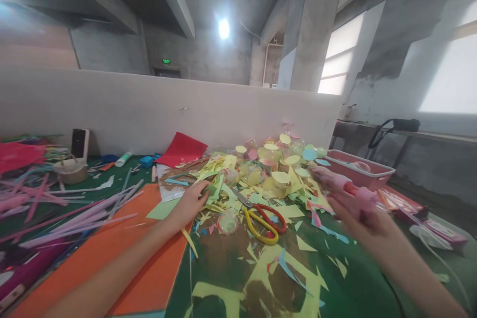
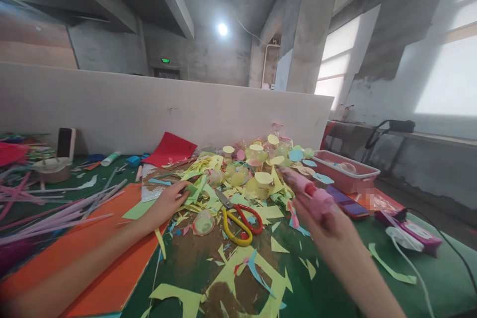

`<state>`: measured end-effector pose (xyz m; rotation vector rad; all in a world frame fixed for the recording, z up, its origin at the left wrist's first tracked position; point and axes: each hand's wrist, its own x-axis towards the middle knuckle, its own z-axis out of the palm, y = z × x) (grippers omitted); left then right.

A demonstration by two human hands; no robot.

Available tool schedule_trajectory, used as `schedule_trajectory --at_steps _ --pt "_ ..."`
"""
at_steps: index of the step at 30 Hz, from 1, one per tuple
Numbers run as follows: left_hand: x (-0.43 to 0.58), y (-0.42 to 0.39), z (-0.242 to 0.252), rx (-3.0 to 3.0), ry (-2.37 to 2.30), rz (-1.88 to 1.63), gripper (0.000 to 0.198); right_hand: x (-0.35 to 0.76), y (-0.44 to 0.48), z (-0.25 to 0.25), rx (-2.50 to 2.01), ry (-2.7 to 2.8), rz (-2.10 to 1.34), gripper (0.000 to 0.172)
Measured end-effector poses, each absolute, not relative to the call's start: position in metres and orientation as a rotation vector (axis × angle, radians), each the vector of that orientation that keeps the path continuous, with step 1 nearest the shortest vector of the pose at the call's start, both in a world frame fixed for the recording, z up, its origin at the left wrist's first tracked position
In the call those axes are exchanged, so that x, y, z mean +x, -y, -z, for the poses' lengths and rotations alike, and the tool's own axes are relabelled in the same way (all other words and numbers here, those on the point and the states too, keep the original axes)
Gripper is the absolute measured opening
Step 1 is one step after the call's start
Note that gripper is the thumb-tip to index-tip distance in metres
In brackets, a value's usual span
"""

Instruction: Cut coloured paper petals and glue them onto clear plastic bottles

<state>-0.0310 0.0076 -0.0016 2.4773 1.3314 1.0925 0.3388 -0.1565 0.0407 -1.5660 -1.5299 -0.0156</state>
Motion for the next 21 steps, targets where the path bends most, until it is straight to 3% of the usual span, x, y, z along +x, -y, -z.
schedule_trajectory --at_steps 3,8,21 --pt "-0.029 -0.006 0.002 2.497 -1.303 -1.080 0.020 0.288 0.133 -0.038 -1.602 1.563 -0.431 0.053" --pt "-0.027 -0.003 0.001 2.514 -1.290 -1.103 0.020 0.251 0.101 -0.022 -1.444 1.723 -0.889 0.047" --pt "-0.027 -0.002 0.001 2.524 -1.302 -1.112 0.019 0.260 0.098 0.005 -1.313 1.712 -1.069 0.046"
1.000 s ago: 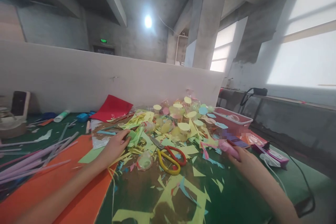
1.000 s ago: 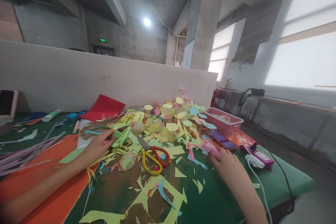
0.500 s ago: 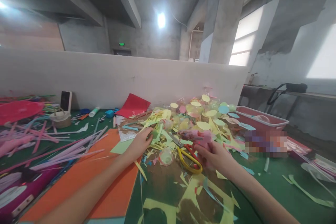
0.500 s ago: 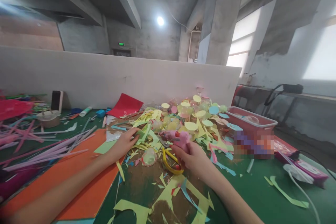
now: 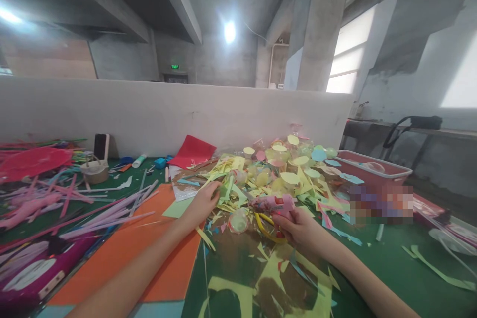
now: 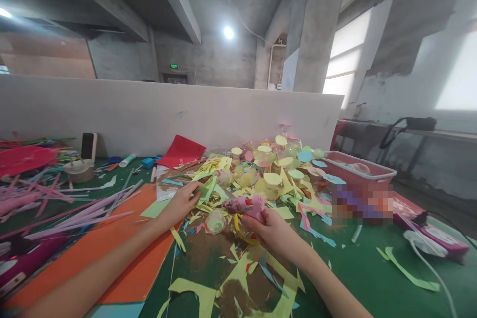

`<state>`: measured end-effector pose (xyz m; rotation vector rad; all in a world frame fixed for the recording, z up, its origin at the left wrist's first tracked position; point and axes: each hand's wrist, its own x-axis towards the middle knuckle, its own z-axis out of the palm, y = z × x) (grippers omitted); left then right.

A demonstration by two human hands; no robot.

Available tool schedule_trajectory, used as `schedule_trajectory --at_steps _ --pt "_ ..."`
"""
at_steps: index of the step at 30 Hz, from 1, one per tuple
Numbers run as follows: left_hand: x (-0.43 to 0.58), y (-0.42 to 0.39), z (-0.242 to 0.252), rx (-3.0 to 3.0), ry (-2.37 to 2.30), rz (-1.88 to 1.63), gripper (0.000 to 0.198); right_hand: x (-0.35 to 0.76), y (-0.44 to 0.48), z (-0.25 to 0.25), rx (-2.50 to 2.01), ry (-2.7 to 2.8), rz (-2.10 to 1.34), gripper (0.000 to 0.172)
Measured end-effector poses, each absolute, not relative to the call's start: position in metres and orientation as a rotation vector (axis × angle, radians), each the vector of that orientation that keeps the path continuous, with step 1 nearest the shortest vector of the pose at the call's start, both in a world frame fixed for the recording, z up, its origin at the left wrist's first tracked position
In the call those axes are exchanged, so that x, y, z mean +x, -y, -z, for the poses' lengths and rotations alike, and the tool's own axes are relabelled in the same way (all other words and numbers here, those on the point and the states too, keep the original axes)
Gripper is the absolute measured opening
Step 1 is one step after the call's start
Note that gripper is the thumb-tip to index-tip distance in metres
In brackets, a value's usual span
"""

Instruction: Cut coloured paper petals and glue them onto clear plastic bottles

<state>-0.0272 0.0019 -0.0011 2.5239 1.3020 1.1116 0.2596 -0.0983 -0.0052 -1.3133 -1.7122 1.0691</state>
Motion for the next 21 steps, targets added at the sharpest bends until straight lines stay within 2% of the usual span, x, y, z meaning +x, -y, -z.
schedule_trajectory --at_steps 21 --pt "-0.025 0.000 -0.001 2.525 -1.279 -1.087 0.019 0.255 0.109 -0.012 -1.353 1.907 -0.943 0.040"
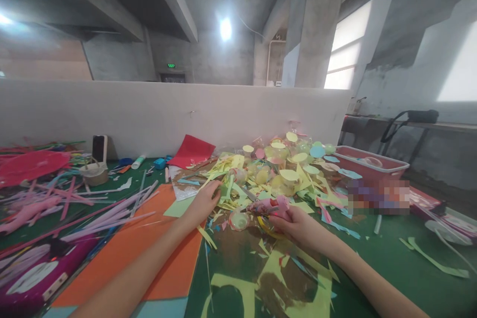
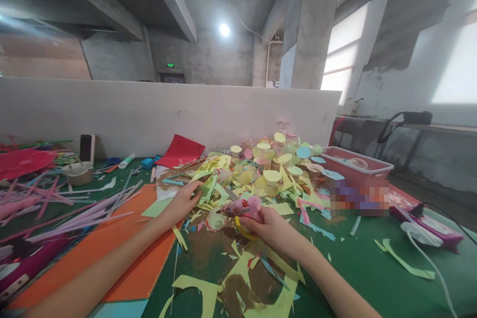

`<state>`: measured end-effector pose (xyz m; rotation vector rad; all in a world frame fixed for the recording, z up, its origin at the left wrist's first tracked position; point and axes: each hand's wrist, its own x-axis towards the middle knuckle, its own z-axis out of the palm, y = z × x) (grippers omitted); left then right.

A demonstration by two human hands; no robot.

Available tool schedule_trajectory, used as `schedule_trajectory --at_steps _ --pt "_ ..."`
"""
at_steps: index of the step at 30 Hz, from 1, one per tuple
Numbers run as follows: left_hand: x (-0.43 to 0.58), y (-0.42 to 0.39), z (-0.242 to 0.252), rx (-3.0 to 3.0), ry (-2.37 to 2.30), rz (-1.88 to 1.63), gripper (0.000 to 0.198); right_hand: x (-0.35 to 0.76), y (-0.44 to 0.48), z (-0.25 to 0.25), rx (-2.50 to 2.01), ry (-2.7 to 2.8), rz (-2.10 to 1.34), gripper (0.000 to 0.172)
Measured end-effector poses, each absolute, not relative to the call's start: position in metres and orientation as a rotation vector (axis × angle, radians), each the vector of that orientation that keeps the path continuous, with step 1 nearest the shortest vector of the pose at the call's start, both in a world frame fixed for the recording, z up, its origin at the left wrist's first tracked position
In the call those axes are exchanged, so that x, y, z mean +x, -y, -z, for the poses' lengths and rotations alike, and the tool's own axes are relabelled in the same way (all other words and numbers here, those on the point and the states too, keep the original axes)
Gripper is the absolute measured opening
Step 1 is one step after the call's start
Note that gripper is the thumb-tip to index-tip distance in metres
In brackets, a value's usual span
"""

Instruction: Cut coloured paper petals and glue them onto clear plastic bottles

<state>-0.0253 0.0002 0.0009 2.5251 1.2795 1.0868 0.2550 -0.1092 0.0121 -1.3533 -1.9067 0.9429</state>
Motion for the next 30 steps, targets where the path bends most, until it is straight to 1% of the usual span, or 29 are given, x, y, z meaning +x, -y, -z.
schedule_trajectory --at_steps 8,16,30 --pt "-0.0265 0.0015 -0.0010 2.525 -1.289 -1.093 0.019 0.2513 0.1100 -0.0165 -1.408 1.936 -0.919 0.044" --pt "-0.0290 -0.0010 0.0011 2.544 -1.292 -1.076 0.020 0.2540 0.1060 -0.0110 -1.388 1.925 -0.931 0.040" --pt "-0.0278 -0.0028 0.0008 2.529 -1.297 -1.076 0.019 0.2541 0.1100 -0.0161 -1.455 1.886 -0.908 0.043"
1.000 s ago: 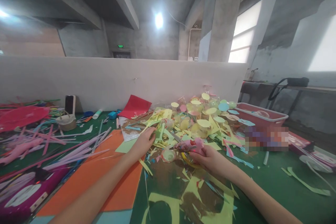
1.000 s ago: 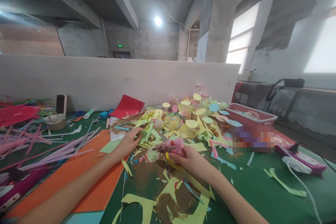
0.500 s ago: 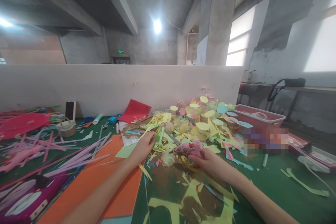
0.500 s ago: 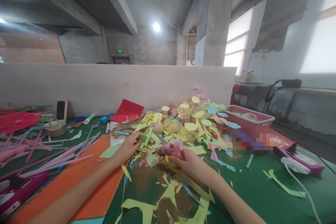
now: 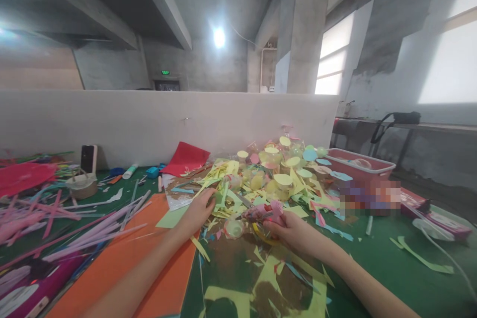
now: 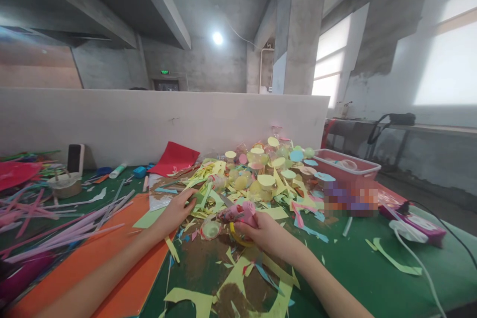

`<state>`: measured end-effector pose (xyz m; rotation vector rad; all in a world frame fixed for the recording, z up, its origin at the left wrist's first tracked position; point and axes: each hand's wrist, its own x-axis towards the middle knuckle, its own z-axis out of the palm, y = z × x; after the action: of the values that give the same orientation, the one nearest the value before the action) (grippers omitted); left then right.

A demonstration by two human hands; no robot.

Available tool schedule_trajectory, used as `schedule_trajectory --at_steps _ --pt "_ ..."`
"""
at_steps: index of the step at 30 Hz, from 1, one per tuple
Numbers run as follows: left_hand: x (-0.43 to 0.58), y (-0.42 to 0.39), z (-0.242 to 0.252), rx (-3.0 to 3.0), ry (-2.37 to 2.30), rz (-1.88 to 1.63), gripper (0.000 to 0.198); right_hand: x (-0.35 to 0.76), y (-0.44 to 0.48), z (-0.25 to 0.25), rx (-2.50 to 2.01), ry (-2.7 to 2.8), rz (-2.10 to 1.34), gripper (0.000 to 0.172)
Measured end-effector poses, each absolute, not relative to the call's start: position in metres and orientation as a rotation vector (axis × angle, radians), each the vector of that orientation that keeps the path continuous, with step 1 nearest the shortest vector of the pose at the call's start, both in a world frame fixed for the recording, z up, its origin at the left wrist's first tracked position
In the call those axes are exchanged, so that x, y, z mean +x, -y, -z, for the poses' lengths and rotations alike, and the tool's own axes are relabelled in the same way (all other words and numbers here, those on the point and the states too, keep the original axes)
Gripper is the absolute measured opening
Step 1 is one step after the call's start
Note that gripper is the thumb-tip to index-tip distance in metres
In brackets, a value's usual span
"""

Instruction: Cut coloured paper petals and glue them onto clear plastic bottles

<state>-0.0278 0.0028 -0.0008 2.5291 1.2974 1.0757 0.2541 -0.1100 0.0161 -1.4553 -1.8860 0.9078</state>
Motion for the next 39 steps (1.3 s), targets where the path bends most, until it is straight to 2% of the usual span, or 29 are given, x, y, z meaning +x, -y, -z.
schedule_trajectory --at_steps 15,29,39 --pt "-0.031 -0.009 0.009 2.546 -1.274 -1.099 0.020 0.256 0.106 -0.012 -1.501 1.903 -0.913 0.042" --pt "-0.030 -0.008 0.007 2.541 -1.258 -1.086 0.020 0.260 0.106 -0.012 -1.506 1.828 -1.018 0.048" --pt "-0.030 -0.007 0.006 2.538 -1.247 -1.096 0.021 0.262 0.098 -0.007 -1.498 1.824 -0.974 0.052"
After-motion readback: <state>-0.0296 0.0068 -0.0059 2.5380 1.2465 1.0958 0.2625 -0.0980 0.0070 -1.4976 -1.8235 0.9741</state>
